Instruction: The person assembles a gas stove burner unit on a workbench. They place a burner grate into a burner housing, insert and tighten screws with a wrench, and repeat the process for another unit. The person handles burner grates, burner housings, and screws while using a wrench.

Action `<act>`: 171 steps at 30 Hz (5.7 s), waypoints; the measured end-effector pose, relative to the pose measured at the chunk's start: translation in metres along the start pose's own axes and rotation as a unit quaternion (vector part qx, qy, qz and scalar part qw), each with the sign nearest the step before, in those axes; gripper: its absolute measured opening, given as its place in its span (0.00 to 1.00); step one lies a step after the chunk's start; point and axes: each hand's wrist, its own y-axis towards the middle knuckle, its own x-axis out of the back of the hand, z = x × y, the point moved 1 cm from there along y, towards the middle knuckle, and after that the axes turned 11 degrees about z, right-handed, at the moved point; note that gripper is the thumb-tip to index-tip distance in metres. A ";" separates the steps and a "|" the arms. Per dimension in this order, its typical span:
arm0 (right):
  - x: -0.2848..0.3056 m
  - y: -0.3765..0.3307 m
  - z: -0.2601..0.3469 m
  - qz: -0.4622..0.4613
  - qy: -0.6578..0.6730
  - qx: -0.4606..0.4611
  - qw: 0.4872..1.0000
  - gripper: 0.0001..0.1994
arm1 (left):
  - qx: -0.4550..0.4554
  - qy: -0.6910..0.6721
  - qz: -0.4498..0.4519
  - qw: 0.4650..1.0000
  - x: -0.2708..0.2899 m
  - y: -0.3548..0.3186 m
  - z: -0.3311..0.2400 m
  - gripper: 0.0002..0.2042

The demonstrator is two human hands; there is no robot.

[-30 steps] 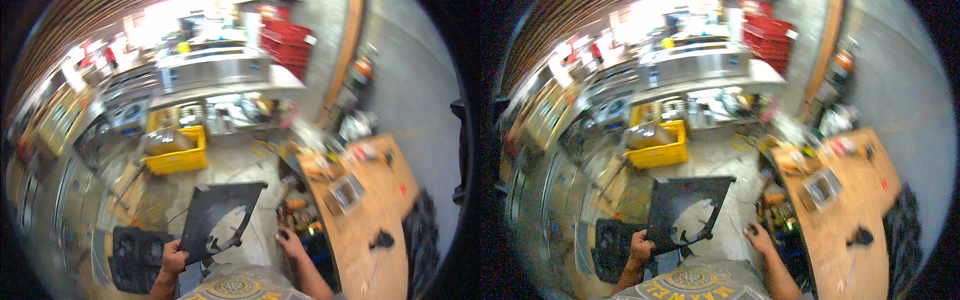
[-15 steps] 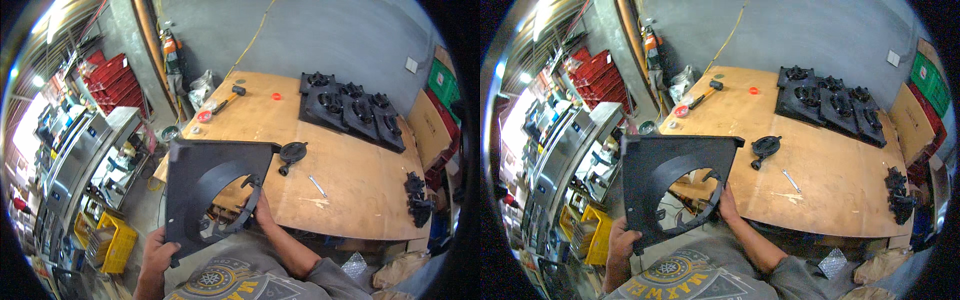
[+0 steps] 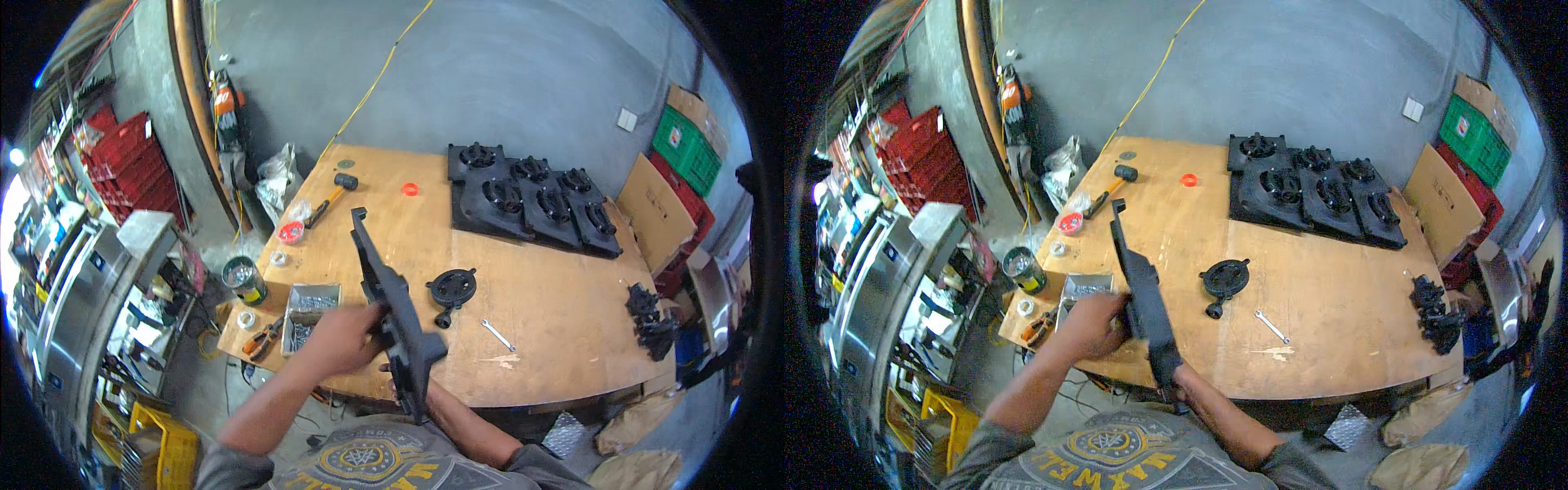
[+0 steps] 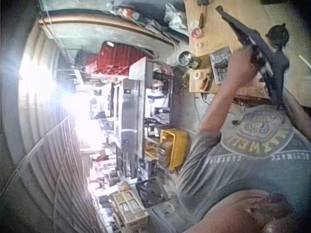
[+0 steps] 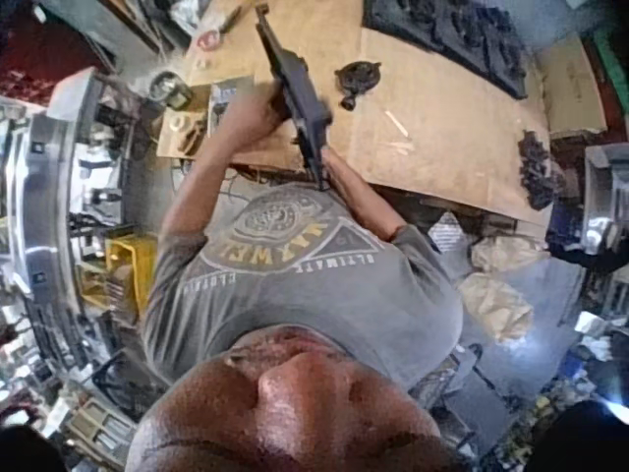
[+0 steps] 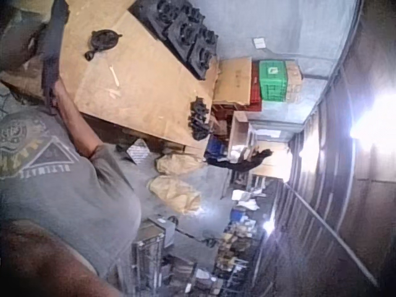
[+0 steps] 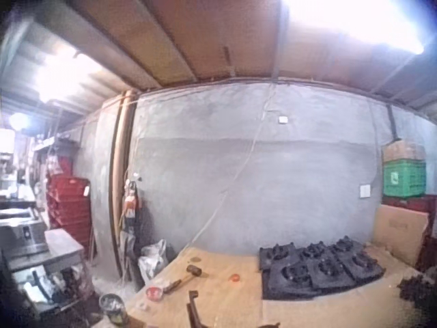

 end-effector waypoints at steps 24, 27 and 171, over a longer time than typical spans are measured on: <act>0.098 -0.045 0.170 -0.227 -0.323 0.254 0.883 0.18 | 0.049 0.077 0.020 0.996 -0.068 0.246 0.076 0.21; 0.101 -0.043 0.173 -0.236 -0.337 0.256 0.875 0.14 | 0.066 0.082 0.019 0.994 -0.062 0.240 0.068 0.19; 0.202 0.172 0.344 -0.154 -0.821 0.015 0.550 0.21 | 0.074 -0.860 0.233 0.448 -0.271 0.137 0.066 0.27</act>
